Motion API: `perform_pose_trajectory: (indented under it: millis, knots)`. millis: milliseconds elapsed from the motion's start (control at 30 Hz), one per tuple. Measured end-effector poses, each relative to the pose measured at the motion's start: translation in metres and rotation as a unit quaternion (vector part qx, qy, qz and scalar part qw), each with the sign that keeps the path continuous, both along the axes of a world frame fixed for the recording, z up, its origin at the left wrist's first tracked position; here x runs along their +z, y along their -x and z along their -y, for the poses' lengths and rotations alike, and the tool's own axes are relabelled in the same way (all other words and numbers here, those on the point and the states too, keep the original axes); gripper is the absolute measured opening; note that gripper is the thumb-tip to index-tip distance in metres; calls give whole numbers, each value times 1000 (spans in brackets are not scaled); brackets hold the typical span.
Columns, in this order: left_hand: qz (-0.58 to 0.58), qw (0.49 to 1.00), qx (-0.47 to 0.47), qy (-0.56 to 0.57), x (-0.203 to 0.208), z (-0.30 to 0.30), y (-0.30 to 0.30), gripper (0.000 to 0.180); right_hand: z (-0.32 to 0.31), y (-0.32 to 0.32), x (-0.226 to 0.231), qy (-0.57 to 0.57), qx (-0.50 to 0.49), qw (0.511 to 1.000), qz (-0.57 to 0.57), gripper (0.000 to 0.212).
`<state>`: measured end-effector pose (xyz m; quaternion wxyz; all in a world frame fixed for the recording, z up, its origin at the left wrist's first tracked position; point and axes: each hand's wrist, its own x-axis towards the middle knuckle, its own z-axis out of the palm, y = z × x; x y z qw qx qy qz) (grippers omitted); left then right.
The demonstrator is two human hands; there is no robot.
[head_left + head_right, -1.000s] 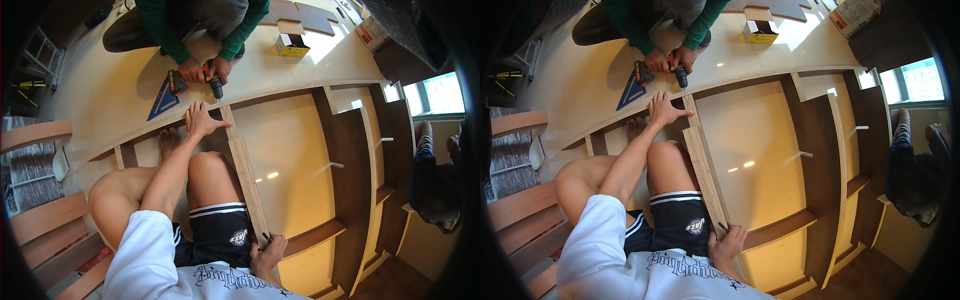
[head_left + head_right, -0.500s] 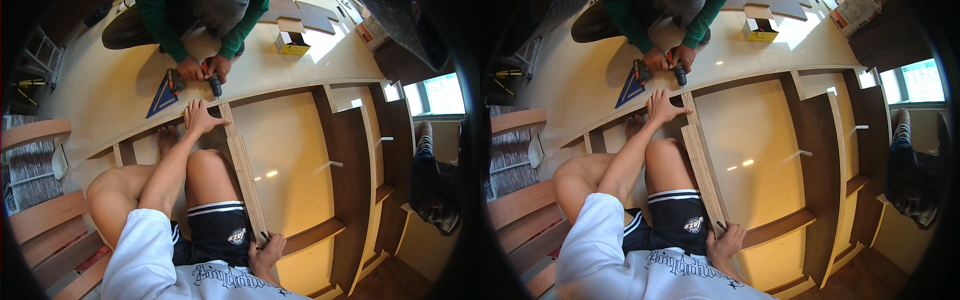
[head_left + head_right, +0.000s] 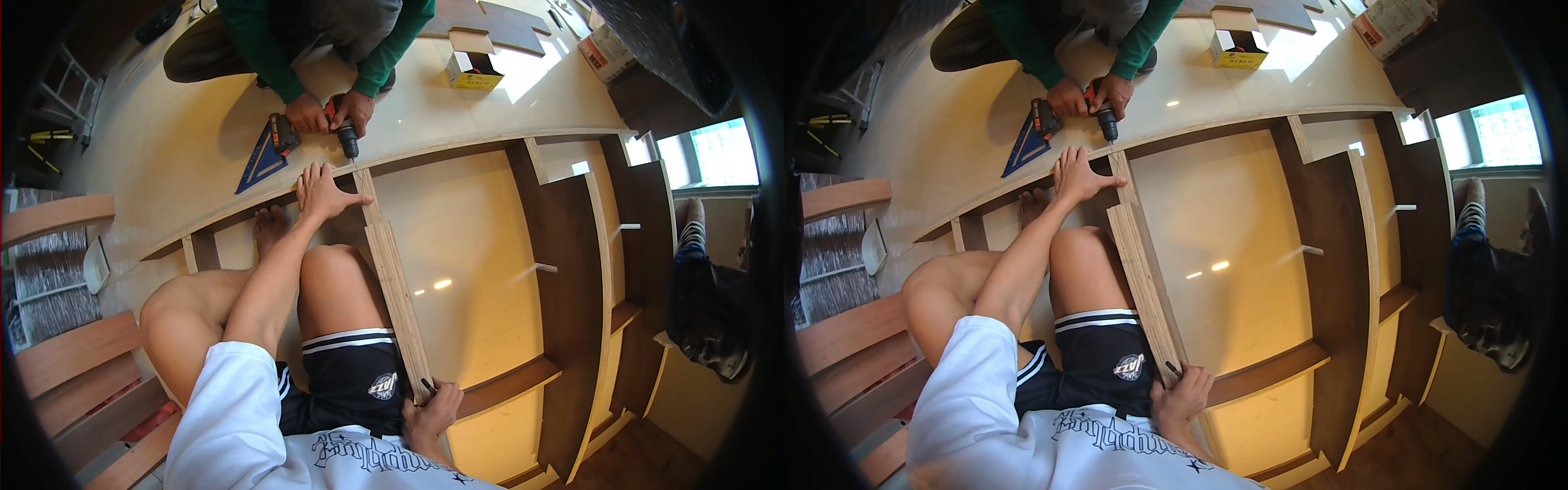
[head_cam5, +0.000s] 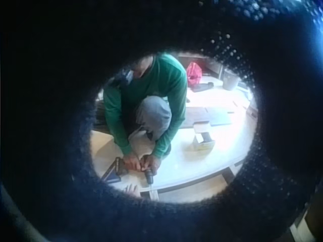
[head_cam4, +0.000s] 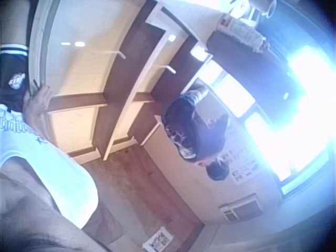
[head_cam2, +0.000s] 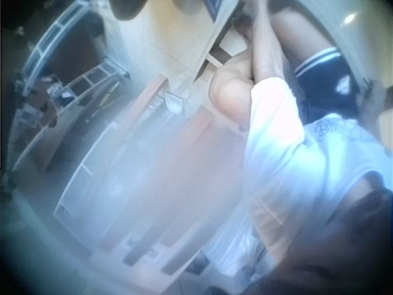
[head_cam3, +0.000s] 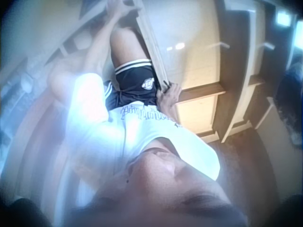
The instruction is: The person assembles a wooden shelving unit by positioning boards and marking them with a pencil while another person uses a power drill to drive screws into the wood.
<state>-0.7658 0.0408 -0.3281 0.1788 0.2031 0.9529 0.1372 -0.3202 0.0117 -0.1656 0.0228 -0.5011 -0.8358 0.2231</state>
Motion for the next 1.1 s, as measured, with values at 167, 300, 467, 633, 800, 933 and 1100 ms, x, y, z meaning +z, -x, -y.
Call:
perform_pose_trajectory:
  millis: [167,300,467,633,800,933,1100]
  knots:
    - [-20,1000,-6,11,-1,1,-1,126,0,0,-1,2,-5,1000,4,49]
    - [-12,1000,-6,12,1,1,0,126,2,-1,-3,9,-8,1000,2,52]
    - [2,1000,-8,15,5,0,-1,126,2,-3,-4,10,-6,1000,2,53]
    - [-2,1000,-10,16,4,2,0,127,1,-2,-3,1,4,1000,2,51]
    - [1,1000,-13,17,4,0,0,126,2,-6,-7,8,-1,1000,-1,54]
    - [-9,1000,-13,12,4,1,-1,127,2,-5,-5,14,-4,1000,3,54]
    - [-22,1000,-7,-1,-1,3,0,126,3,-4,-4,14,-3,1000,-1,54]
